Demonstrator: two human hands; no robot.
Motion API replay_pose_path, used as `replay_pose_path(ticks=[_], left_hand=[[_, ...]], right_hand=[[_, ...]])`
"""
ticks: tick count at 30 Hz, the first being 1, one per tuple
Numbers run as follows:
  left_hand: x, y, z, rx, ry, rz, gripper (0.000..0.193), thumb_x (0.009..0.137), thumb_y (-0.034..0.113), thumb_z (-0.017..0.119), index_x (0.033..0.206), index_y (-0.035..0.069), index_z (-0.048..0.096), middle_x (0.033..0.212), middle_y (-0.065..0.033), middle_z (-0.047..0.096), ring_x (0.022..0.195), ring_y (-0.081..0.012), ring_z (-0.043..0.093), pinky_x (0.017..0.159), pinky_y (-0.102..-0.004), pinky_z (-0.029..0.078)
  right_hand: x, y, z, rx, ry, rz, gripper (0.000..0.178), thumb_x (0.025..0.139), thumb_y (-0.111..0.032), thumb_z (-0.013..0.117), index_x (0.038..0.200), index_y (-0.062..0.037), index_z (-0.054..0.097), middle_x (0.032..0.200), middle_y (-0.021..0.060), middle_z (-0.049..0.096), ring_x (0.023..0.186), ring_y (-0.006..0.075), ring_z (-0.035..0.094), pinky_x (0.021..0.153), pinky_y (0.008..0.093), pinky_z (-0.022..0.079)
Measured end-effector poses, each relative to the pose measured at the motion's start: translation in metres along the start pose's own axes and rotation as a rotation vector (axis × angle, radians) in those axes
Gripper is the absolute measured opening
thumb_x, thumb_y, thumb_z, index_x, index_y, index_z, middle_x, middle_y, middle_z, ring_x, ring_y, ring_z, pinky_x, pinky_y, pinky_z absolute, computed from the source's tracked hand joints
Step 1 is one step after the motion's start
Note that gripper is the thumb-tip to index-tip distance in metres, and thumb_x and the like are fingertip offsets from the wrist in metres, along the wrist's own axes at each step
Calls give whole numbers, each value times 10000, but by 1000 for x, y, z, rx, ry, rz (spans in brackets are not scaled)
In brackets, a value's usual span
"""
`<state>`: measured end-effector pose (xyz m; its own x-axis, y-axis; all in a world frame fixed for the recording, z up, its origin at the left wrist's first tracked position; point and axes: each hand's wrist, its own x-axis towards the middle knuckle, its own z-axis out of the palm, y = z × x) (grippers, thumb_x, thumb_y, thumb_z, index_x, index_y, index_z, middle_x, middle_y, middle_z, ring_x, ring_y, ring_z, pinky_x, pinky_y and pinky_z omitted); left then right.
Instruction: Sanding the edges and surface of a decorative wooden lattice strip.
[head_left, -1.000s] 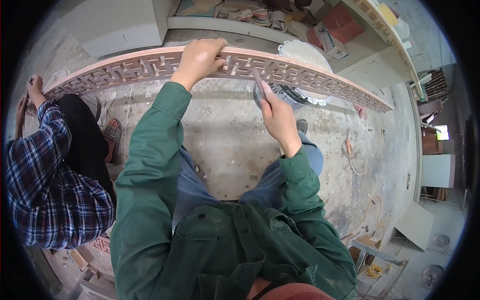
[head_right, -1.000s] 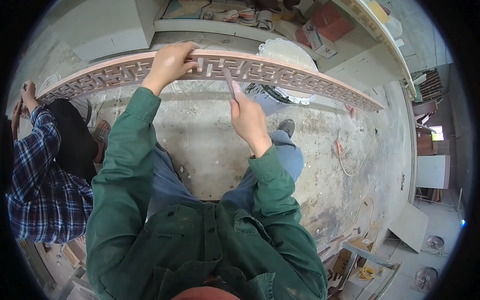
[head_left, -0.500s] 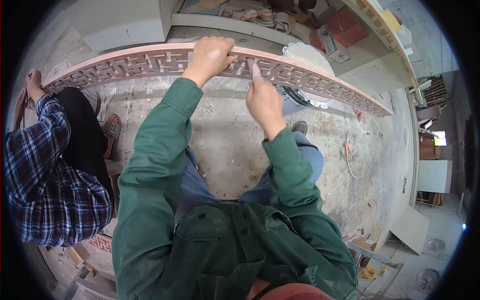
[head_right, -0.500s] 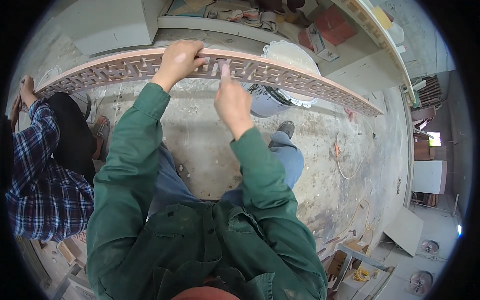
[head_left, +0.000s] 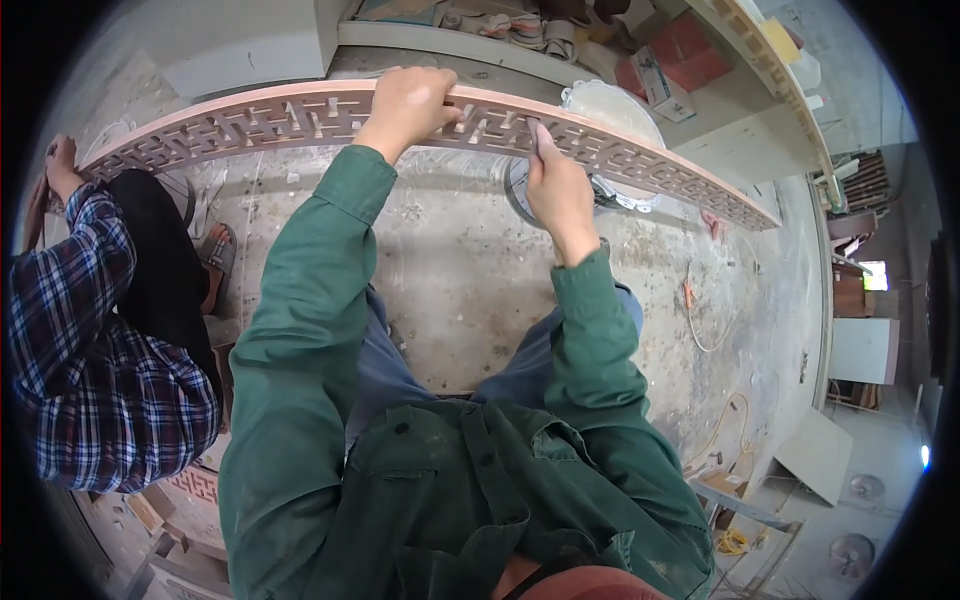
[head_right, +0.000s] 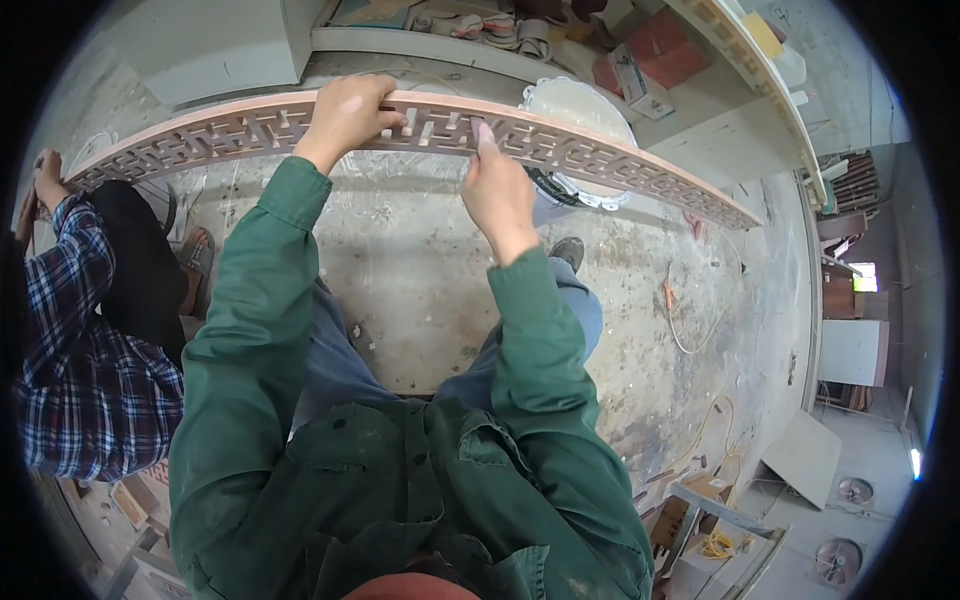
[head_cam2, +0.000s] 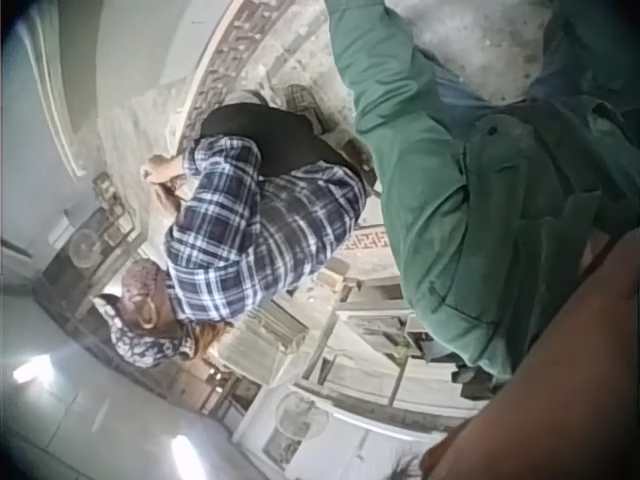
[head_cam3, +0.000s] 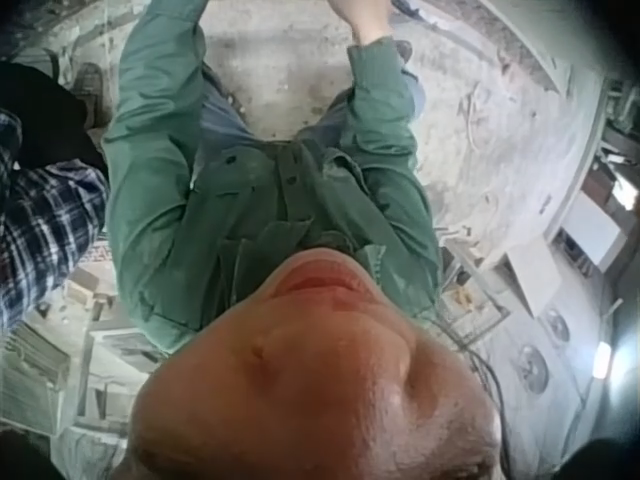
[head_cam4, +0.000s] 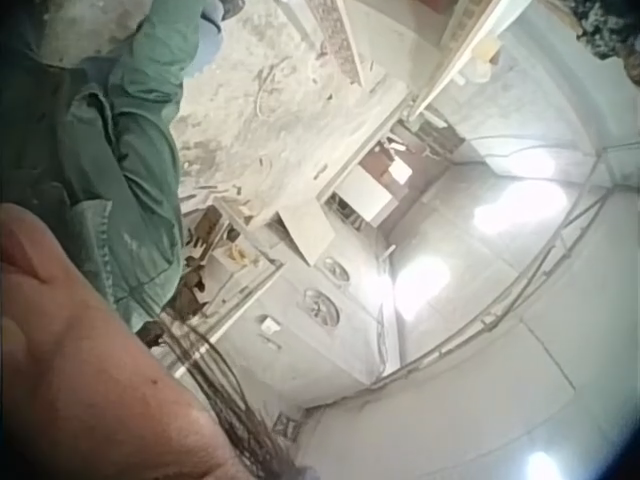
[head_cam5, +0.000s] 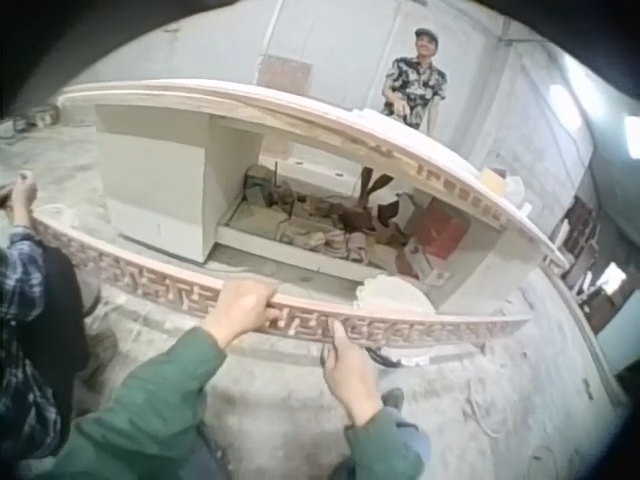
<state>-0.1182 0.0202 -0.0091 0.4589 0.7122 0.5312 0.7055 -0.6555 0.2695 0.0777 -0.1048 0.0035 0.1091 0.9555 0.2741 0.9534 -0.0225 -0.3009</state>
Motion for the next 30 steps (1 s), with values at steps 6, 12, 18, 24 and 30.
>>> replay_pose_path(ticks=[6, 12, 18, 24, 30], left_hand=[[-3, -2, -2, -13, -58, -70, 302, 656, 327, 796, 756, 96, 628, 727, -80, 660, 758, -298, 646, 674, -425, 445], [0, -3, 6, -7, 29, -14, 309, 654, 339, 793, 739, 98, 621, 713, -77, 654, 751, -296, 643, 675, -418, 437], [-1, -1, 3, 12, -2, -18, 312, 657, 348, 790, 742, 98, 623, 727, -75, 660, 758, -292, 646, 681, -422, 435], [-4, 2, 2, -1, 33, -4, 286, 657, 319, 786, 720, 98, 615, 714, -79, 657, 740, -290, 648, 681, -420, 442], [-2, -1, 3, 4, 73, 14, 291, 652, 320, 792, 713, 102, 610, 707, -76, 655, 735, -289, 649, 670, -423, 442]], right_hand=[[-21, -4, 2, 109, -17, -25, 452, 895, -133, 529, 1339, -53, 504, 875, 222, 676, 818, 411, 648, 712, 468, 510], [-29, 14, 29, 526, 203, -200, 465, 924, -117, 524, 1380, -39, 470, 842, 189, 674, 753, 319, 664, 687, 370, 496], [-41, 3, 49, 1133, -33, 128, 503, 988, -120, 467, 1478, -82, 358, 712, -51, 481, 513, 22, 409, 455, 167, 344], [-44, 2, 58, 1397, -157, 288, 529, 989, -146, 456, 1495, -81, 314, 680, -43, 452, 442, 29, 378, 387, 180, 320], [6, 5, 47, 1590, -285, 415, 301, 976, -173, 481, 1234, -21, 504, 683, 5, 505, 392, 79, 411, 356, 238, 339]])
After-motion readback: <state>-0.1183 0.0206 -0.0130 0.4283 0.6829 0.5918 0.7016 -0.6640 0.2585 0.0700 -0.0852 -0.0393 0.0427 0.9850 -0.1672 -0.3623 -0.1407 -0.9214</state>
